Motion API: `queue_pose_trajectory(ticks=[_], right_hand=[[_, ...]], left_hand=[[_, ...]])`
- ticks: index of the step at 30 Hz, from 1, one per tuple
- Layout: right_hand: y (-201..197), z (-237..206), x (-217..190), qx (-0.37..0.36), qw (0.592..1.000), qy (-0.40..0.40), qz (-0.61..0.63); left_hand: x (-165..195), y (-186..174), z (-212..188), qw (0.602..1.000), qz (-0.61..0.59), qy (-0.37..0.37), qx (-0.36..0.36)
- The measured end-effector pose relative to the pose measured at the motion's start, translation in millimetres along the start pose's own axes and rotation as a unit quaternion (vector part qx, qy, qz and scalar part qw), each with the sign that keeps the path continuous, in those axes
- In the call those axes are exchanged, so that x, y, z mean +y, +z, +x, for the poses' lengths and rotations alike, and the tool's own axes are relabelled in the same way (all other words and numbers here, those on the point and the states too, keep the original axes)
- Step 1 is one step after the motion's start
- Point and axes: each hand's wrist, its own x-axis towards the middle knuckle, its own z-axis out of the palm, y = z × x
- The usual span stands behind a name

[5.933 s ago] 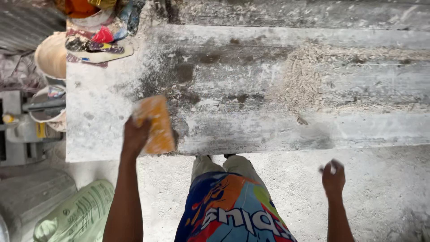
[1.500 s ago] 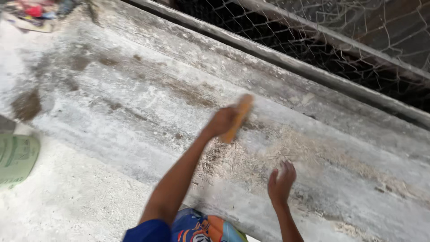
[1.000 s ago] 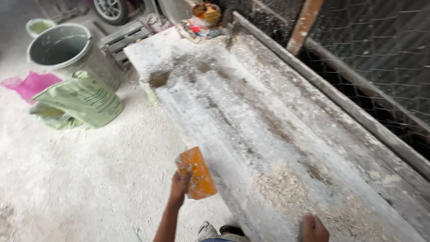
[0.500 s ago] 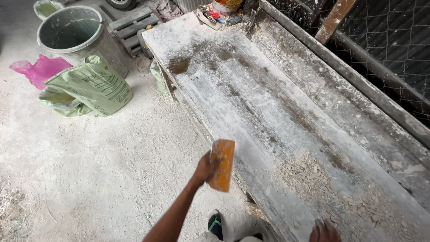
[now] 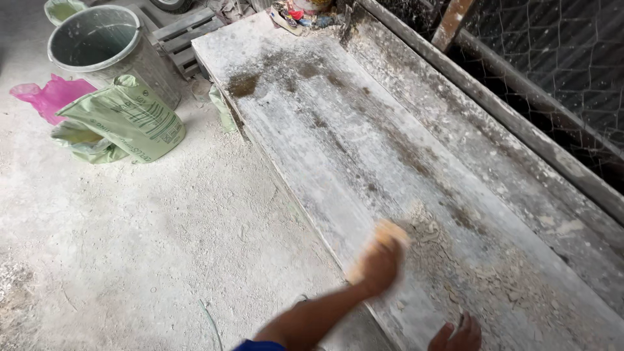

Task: The person cleans a dusty workbench using a scraper and a sponge, then places two long decorative moldings on the bench. They mix a paste in a bucket with a trowel and apply it to the moldings with a brush.

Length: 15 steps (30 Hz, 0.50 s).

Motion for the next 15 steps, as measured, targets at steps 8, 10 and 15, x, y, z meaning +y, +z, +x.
queue_pose_trajectory(ticks=[8,10,15], right_hand=[[-28,-30,33,0.071,0.995,-0.003,0.074],[-32,-42,46,0.048,0.996,0.034,0.071],[-20,-58,73,-0.086,0.990,0.111,0.002]], left_hand=[[151,-107,-14,0.741,-0.570,0.100,-0.340],[131,-82,-18,0.701,-0.583,0.132,-0.389],[34,4,-68,0.758,-0.631,0.158,-0.052]])
